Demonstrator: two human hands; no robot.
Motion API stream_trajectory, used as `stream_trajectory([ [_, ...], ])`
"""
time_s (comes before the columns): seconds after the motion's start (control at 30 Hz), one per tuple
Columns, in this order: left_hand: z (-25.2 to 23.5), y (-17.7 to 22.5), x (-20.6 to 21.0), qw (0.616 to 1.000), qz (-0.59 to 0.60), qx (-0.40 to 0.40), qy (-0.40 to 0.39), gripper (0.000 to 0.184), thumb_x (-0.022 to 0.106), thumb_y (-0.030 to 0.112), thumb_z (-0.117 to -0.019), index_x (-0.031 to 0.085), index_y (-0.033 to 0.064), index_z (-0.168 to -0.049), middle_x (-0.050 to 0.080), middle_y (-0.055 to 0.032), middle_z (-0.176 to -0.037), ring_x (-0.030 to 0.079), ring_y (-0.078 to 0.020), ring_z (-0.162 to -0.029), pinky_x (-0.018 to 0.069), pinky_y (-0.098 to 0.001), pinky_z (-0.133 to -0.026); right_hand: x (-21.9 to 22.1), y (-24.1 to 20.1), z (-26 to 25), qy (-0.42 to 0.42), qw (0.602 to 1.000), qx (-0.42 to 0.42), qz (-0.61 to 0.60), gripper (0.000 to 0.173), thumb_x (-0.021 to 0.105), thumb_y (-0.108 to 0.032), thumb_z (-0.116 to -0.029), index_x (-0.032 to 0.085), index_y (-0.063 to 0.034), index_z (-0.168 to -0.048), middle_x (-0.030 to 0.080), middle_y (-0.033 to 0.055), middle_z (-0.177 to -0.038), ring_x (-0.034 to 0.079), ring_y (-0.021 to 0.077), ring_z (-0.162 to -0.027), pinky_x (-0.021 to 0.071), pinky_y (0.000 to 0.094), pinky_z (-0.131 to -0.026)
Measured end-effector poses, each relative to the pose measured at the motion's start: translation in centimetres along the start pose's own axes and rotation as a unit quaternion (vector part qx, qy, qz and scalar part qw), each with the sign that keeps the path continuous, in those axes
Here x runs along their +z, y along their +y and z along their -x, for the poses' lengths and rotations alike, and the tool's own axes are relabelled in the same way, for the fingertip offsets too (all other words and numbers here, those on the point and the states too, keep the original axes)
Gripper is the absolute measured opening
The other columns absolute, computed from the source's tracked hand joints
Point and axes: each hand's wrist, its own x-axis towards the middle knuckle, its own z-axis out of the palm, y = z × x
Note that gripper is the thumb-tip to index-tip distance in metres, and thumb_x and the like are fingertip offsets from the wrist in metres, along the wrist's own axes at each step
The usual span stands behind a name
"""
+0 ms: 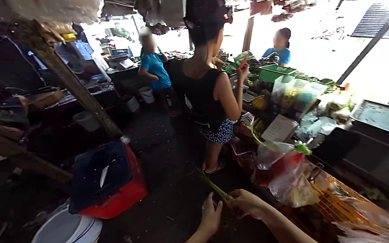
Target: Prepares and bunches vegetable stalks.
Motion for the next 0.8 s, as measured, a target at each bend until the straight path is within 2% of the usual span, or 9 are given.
stream_trajectory([
  [0.07, -1.1, -0.9, -4.4, 0.984, -0.148, 0.097, 0.022, 0.085, 0.076, 0.031, -0.0876, 0.036, 0.0146, -0.16, 0.04, -0.0208, -0.157, 0.037, -0.0448, -0.145, 0.0346, -0.0651, -0.114, 0.9, -2.3, -1.2, -0.024, 0.998, -0.013, 0.059, 0.038, 0.06, -0.015, -0.1026, 0.051, 0.001, -0.136, 0.062, 0.0106, -0.095, 0.065, 0.0175, -0.077, 0.0584, 0.0361, -0.076],
  [0.13, -2.8, -1.5, -7.5, 0.954, -0.205, 0.218, 0.005, 0.069, 0.082, 0.038, -0.0831, 0.058, 0.022, -0.146, 0.041, -0.011, -0.16, 0.033, -0.0363, -0.15, 0.0287, -0.0634, -0.119, 2.4, -4.9, -1.4, -0.045, 0.983, -0.041, 0.171, 0.038, 0.063, -0.017, -0.1, 0.057, 0.0007, -0.133, 0.066, 0.014, -0.098, 0.067, 0.021, -0.081, 0.0579, 0.0407, -0.08],
  [0.23, -5.3, -0.1, -10.0, 0.912, -0.205, 0.348, -0.072, 0.03, 0.073, 0.026, -0.0932, 0.071, 0.0074, -0.117, 0.066, -0.0109, -0.13, 0.059, -0.0266, -0.128, 0.0451, -0.0486, -0.112, 3.2, -8.1, -0.1, -0.007, 0.941, -0.099, 0.325, 0.031, 0.066, -0.025, -0.0958, 0.07, -0.0041, -0.119, 0.072, 0.0158, -0.095, 0.07, 0.0287, -0.082, 0.0569, 0.0531, -0.079],
  [0.33, -5.5, 1.5, -12.6, 0.925, -0.162, 0.337, -0.072, 0.027, 0.07, 0.019, -0.0953, 0.064, -0.0033, -0.111, 0.065, -0.0198, -0.109, 0.064, -0.0321, -0.106, 0.0536, -0.0477, -0.097, 2.3, -11.2, 0.4, 0.01, 0.92, -0.228, 0.319, 0.03, 0.077, -0.028, -0.0902, 0.075, -0.006, -0.111, 0.073, 0.01, -0.093, 0.07, 0.0215, -0.083, 0.0587, 0.0474, -0.082],
  [0.47, -5.2, 3.0, -13.2, 0.919, -0.084, 0.384, 0.022, 0.031, 0.062, 0.02, -0.094, 0.058, -0.0048, -0.112, 0.06, -0.0197, -0.11, 0.062, -0.0261, -0.105, 0.0538, -0.0414, -0.093, 1.6, -13.0, 1.5, 0.038, 0.865, -0.385, 0.32, 0.025, 0.067, -0.021, -0.0993, 0.072, -0.0012, -0.114, 0.072, 0.0114, -0.104, 0.069, 0.0152, -0.093, 0.0572, 0.0322, -0.089],
  [0.53, -5.0, 3.3, -13.8, 0.917, -0.063, 0.392, 0.039, 0.037, 0.059, 0.02, -0.0963, 0.056, -0.0062, -0.123, 0.062, -0.0174, -0.114, 0.064, -0.0174, -0.103, 0.0555, -0.0337, -0.092, 2.5, -13.3, 1.1, 0.096, 0.801, -0.46, 0.371, 0.023, 0.062, -0.021, -0.1021, 0.073, -0.0012, -0.107, 0.072, 0.0123, -0.1, 0.07, 0.0191, -0.093, 0.0574, 0.0347, -0.089],
  [0.63, -4.5, 3.2, -14.5, 0.929, -0.045, 0.367, 0.023, 0.039, 0.056, 0.019, -0.099, 0.054, -0.0094, -0.126, 0.067, -0.0107, -0.091, 0.065, -0.0084, -0.077, 0.0568, -0.028, -0.074, 3.0, -13.7, 0.3, 0.165, 0.697, -0.531, 0.453, 0.02, 0.059, -0.017, -0.1024, 0.073, -0.0026, -0.098, 0.071, 0.0117, -0.092, 0.072, 0.0254, -0.09, 0.0598, 0.0412, -0.083],
  [0.67, -4.4, 2.9, -14.6, 0.934, -0.034, 0.354, 0.009, 0.042, 0.056, 0.022, -0.1004, 0.053, -0.0089, -0.129, 0.068, -0.0095, -0.093, 0.066, -0.0071, -0.079, 0.0572, -0.0275, -0.076, 2.8, -13.8, 0.1, 0.181, 0.667, -0.549, 0.47, 0.017, 0.059, -0.014, -0.1012, 0.073, -0.0042, -0.096, 0.072, 0.0102, -0.09, 0.072, 0.0254, -0.089, 0.06, 0.0413, -0.082],
  [0.8, -3.6, 1.1, -14.6, 0.941, 0.036, 0.335, -0.014, 0.031, 0.065, 0.024, -0.1005, 0.064, -0.0026, -0.117, 0.069, -0.0039, -0.096, 0.065, -0.001, -0.082, 0.056, -0.0218, -0.08, 1.5, -13.6, 0.4, 0.221, 0.626, -0.563, 0.492, 0.018, 0.057, -0.008, -0.0971, 0.074, -0.011, -0.097, 0.072, 0.0054, -0.088, 0.071, 0.024, -0.087, 0.0596, 0.0423, -0.077],
])
